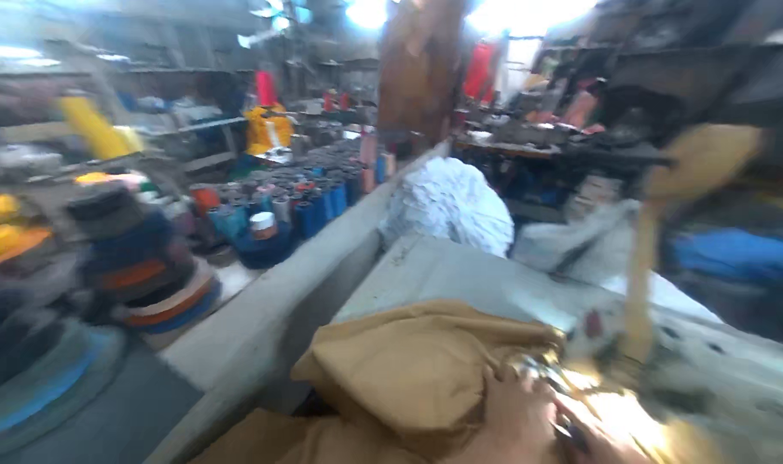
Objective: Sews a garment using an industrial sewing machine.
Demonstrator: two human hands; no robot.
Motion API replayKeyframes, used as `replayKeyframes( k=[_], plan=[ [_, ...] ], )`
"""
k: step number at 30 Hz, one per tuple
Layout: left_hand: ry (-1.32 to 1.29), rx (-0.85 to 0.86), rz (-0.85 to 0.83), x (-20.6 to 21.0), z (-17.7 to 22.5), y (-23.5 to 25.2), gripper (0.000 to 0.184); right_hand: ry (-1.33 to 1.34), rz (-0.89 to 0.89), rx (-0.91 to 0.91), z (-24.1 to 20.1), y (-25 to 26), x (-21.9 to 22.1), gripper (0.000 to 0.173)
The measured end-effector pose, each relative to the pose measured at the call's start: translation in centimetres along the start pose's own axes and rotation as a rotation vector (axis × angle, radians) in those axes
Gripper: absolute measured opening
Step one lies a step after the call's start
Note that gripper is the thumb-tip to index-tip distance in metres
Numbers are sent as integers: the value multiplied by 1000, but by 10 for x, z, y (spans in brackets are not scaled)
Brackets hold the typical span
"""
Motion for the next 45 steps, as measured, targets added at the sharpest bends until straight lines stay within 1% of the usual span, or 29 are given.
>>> replayKeyframes(
  k=[3, 6, 9, 10, 13, 16, 18, 21, 23, 24, 27, 29, 30, 31, 32, 33, 34, 35, 38, 39, 42, 43, 44, 45],
  plan=[
    [52, 46, -21, 10, -6, 13, 31, -26, 106, 23, 10, 14, 12, 48],
    [116, 107, -79, 6, -8, 23, 33, -53, 66, 86, 9, 20, 17, 44],
    [103, 164, -131, 6, -9, 35, 34, -107, 139, 117, 3, 21, 10, 35],
    [94, 166, -152, 8, -11, 38, 35, -125, 136, 127, 3, 21, 11, 34],
    [71, 199, -183, 6, -18, 46, 37, -139, 55, 157, -1, 26, 14, 29],
    [43, 308, -208, 4, -25, 57, 32, -160, -57, 185, -11, 31, 18, 26],
    [23, 394, -231, 4, -26, 63, 30, -173, -142, 223, -17, 32, 19, 28],
    [4, 489, -211, 1, -27, 75, 28, -168, -174, 252, -21, 33, 16, 31],
    [-8, 533, -196, -1, -26, 86, 27, -178, -125, 244, -22, 34, 17, 33],
    [-9, 523, -219, -1, -27, 93, 28, -181, -107, 238, -22, 34, 17, 34],
    [37, 447, -266, -3, -25, 109, 29, -160, -180, 246, -22, 36, 22, 38],
    [103, 326, -236, -10, -20, 105, 30, -157, -227, 252, -22, 34, 21, 37],
    [77, 266, -177, -19, -17, 98, 30, -165, -222, 250, -22, 33, 19, 34],
    [-10, 216, -111, -29, -15, 86, 29, -169, -178, 239, -23, 30, 16, 32],
    [-158, 179, -62, -35, -17, 74, 28, -156, -138, 232, -23, 27, 15, 31],
    [-331, 157, -62, -35, -23, 62, 25, -138, -81, 223, -23, 25, 14, 30],
    [-460, 153, -93, -30, -31, 53, 23, -108, -46, 225, -22, 23, 13, 30],
    [-487, 172, -123, -23, -38, 49, 23, -78, -36, 233, -21, 22, 14, 32],
    [-330, 217, -151, -16, -48, 56, 27, -54, -191, 228, -18, 26, 21, 38],
    [-280, 246, -152, -15, -47, 61, 28, -61, -209, 202, -16, 27, 23, 39],
    [-185, 316, -145, -14, -43, 77, 32, -69, -94, 86, -2, 24, 22, 44],
    [-176, 318, -143, -15, -43, 82, 35, -65, -23, 69, 12, 24, 21, 40],
    [-177, 327, -136, -16, -42, 89, 37, -44, 13, 93, 31, 26, 21, 30],
    [-189, 333, -129, -17, -42, 95, 38, -30, 33, 151, 55, 30, 23, 28]
  ],
)
Point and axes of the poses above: each hand's wrist, its own y-axis towards the middle knuckle, its own x-axis out of the palm, z = x × y, the point moved 10 cm from there along y, towards the middle knuckle, and after that the axes turned 15 degrees about -y, right-handed, at the moved point
